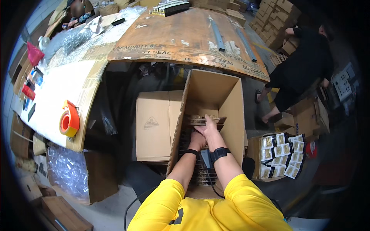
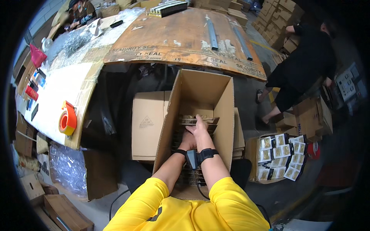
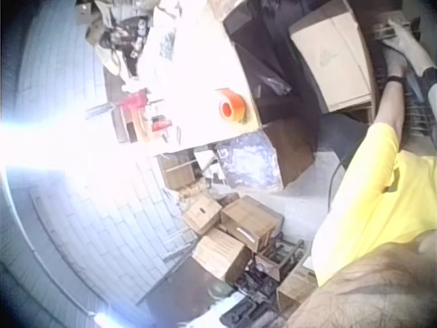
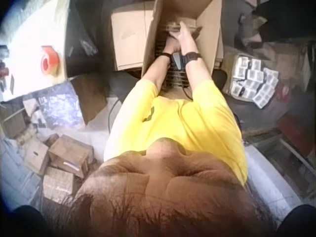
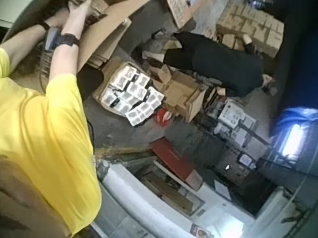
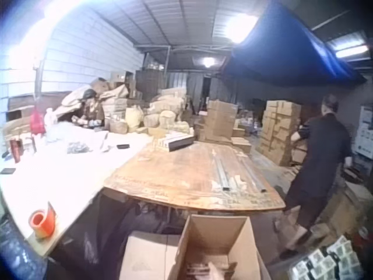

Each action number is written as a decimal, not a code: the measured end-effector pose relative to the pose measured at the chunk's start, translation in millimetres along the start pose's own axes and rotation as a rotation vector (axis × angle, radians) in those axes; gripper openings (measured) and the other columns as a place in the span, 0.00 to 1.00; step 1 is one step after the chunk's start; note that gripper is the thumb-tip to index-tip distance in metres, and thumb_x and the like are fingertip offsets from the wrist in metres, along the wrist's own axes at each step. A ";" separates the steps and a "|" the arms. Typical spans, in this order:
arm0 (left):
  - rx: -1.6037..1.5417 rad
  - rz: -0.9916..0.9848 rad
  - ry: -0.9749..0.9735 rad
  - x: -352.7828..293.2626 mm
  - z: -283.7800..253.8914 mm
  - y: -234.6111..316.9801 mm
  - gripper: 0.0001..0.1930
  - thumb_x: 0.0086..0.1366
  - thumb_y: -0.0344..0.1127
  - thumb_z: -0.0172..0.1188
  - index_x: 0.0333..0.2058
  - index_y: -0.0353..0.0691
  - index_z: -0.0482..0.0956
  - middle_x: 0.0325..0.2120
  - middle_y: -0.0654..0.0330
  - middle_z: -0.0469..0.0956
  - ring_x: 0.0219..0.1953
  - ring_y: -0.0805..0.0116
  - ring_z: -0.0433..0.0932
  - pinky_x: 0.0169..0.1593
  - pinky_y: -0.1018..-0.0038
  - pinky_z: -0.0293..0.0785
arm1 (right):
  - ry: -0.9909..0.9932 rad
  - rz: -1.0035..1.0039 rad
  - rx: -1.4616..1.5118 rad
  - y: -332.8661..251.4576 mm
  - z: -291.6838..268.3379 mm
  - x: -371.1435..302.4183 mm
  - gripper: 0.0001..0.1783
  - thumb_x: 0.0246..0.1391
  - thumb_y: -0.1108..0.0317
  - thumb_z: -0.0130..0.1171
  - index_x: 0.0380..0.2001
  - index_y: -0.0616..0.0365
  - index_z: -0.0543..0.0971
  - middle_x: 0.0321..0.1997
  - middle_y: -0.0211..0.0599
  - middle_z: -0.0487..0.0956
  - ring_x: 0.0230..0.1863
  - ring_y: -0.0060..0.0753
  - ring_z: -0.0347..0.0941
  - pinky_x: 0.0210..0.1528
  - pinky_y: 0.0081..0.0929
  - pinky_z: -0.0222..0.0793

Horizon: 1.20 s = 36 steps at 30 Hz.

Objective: The person is assembling a cardboard box using a tape dispenser and filling it with packaged items.

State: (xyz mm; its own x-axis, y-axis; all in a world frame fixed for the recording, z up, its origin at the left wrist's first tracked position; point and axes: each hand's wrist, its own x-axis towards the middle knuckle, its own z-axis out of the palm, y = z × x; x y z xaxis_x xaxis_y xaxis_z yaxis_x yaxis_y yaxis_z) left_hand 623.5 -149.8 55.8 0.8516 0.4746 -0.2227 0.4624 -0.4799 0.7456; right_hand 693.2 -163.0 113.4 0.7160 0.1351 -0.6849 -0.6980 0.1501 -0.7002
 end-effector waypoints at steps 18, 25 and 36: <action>0.207 0.174 0.315 -6.8 18.4 -5.9 0.17 0.60 0.38 0.51 0.43 0.32 0.67 0.43 0.45 0.69 0.48 0.46 0.67 0.55 0.56 0.60 | -0.312 -0.551 -1.835 -35.1 18.5 61.3 0.25 0.51 0.52 0.54 0.44 0.62 0.78 0.49 0.54 0.74 0.54 0.50 0.69 0.57 0.39 0.63; -0.029 0.335 0.474 -8.1 0.0 -3.8 0.22 0.46 0.20 0.52 0.44 0.33 0.67 0.43 0.45 0.65 0.47 0.45 0.64 0.53 0.58 0.63 | -0.349 -0.407 -1.489 -32.0 -13.1 56.4 0.22 0.48 0.53 0.57 0.38 0.60 0.80 0.44 0.51 0.78 0.49 0.50 0.73 0.52 0.38 0.67; -0.342 0.139 -0.054 79.9 25.3 -44.5 0.21 0.65 0.43 0.45 0.51 0.35 0.67 0.48 0.48 0.70 0.51 0.48 0.67 0.57 0.58 0.59 | -0.173 -0.723 -1.523 -4.1 -0.7 29.3 0.12 0.44 0.65 0.51 0.27 0.51 0.84 0.33 0.43 0.82 0.39 0.43 0.79 0.38 0.36 0.73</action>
State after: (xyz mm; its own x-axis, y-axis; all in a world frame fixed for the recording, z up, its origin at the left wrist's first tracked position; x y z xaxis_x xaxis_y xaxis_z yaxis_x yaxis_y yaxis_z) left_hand 677.2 -109.2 -11.0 0.9166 0.3779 -0.1304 0.2397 -0.2586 0.9358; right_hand 717.0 -160.3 96.1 0.7891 0.5790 -0.2052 0.4482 -0.7711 -0.4523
